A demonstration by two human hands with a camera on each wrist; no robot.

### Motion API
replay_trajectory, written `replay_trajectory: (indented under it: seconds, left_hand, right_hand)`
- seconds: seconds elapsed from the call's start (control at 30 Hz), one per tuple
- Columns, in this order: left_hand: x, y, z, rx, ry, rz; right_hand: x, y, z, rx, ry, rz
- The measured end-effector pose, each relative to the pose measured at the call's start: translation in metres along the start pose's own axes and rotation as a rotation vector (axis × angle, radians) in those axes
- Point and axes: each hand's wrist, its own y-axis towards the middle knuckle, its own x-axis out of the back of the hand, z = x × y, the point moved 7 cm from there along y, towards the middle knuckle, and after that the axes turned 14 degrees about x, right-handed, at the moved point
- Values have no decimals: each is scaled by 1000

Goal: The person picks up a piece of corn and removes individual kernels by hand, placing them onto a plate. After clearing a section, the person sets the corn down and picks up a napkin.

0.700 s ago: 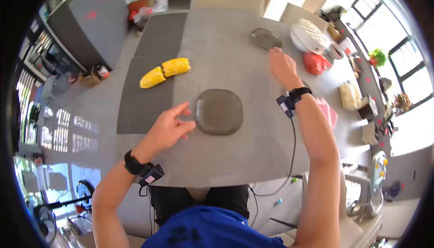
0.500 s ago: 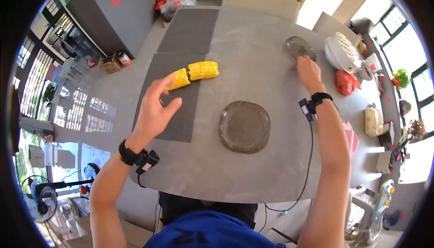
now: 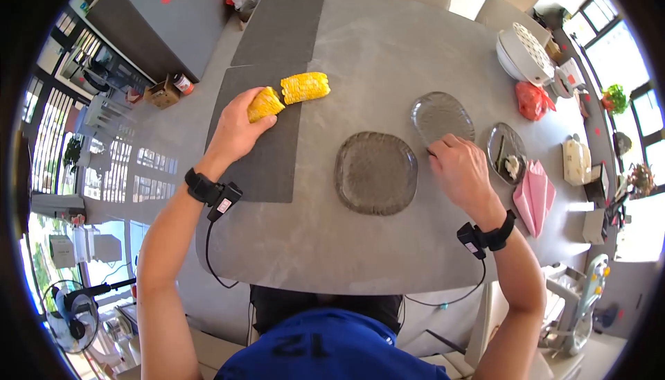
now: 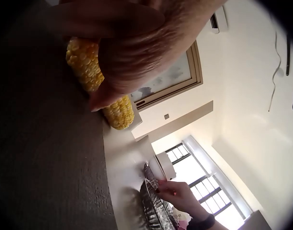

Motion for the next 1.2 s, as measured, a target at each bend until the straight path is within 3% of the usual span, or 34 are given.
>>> replay_trajectory:
  seconds: [0.07, 0.13, 0.27, 0.37, 0.43, 0.53, 0.63, 0.73, 0.83, 0.93, 1.03, 1.13, 1.2]
  left_hand:
    - [5, -7, 2, 137, -298, 103]
    - [10, -30, -16, 304, -713, 310]
    - [-5, -103, -58, 612, -1438, 771]
    - [-28, -140, -88, 616, -1581, 948]
    - [-41, -146, -97, 532, -1500, 936]
    - [-52, -138, -112, 370, -1328, 848]
    - [-53, -122, -127, 171, -1014, 709]
    - [-55, -110, -126, 164, -970, 675]
    - [-52, -111, -109, 261, -987, 684]
    - [-31, -104, -90, 267, -1228, 644]
    - [-29, -99, -102, 291, -1209, 676]
    - [-41, -98, -120, 242, -1266, 759]
    - [-51, -97, -124, 199, -1215, 782]
  right_hand:
    - [15, -11, 20, -32, 50, -122]
    - [18, -26, 33, -146, 184, -198]
    - [-9, -42, 49, -207, 386, -208]
    - [-26, -47, 58, -205, 536, -265]
    - [-30, -46, 70, -247, 646, -270]
    - [-13, -44, 78, -308, 495, -228]
    - [28, -24, 89, -59, 627, -519]
    - [41, -1, 102, 80, 810, -586]
    - [37, 5, 111, 120, 780, -555]
    - [24, 5, 128, 231, 437, -449]
    - [-8, 8, 124, 186, 242, -184]
    - [-28, 16, 106, 115, 346, -167]
    - [-12, 21, 98, 78, 424, -301]
